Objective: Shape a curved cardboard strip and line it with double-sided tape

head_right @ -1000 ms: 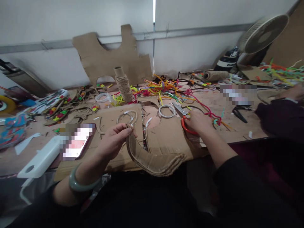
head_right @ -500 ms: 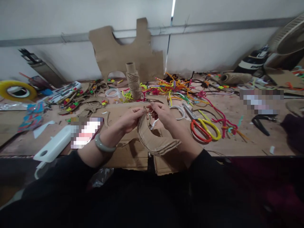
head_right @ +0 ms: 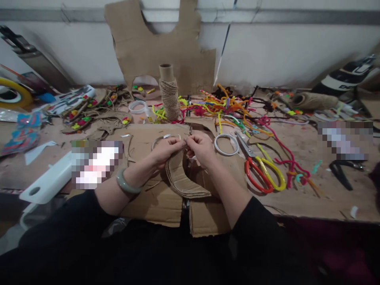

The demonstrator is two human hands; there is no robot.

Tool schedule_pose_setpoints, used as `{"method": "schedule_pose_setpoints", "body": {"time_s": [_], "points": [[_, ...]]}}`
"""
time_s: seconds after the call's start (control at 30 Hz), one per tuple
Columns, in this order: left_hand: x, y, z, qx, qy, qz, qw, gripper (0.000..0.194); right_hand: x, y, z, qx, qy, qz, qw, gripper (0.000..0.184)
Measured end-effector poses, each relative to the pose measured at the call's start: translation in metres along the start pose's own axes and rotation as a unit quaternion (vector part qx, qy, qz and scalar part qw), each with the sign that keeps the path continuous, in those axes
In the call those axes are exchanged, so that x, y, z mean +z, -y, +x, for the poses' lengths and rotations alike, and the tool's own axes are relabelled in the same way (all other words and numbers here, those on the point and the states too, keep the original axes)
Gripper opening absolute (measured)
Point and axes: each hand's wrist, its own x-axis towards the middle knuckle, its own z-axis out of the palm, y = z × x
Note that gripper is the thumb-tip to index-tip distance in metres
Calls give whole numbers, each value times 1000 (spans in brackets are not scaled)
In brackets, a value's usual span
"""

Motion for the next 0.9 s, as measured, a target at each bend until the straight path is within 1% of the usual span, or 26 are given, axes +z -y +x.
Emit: {"method": "schedule_pose_setpoints", "body": {"time_s": [0.1,0.2,0.3,0.37,0.5,0.7,0.8,0.9], "points": [[0,0,-1,10,0,12,1000,34,-1,-3,0,18,-1,26,1000,47],[-2,-2,-2,-7,2,-12,1000,31,-6,-5,0,28,34,51,998,53],[-4,-3,-2,-28,5,-35,999,27,-10,-6,0,32,77,47,995,51],[-4,-4,-2,-31,5,-35,999,25,-11,-6,0,30,94,37,994,47],[-4,-5,-3,-30,4,-25,999,22,-9,-7,2,23,90,38,995,41],[-2,-7,-4,-48,-5,-19,999,16,-7,-12,4,31,70,30,997,40],[-2,-10,-6,-54,9,-41,998,16,-9,-9,2,31,85,45,995,44],[-2,-12,-8,-73,44,-81,993,16,-13,-5,-1,4,107,46,993,46]]}}
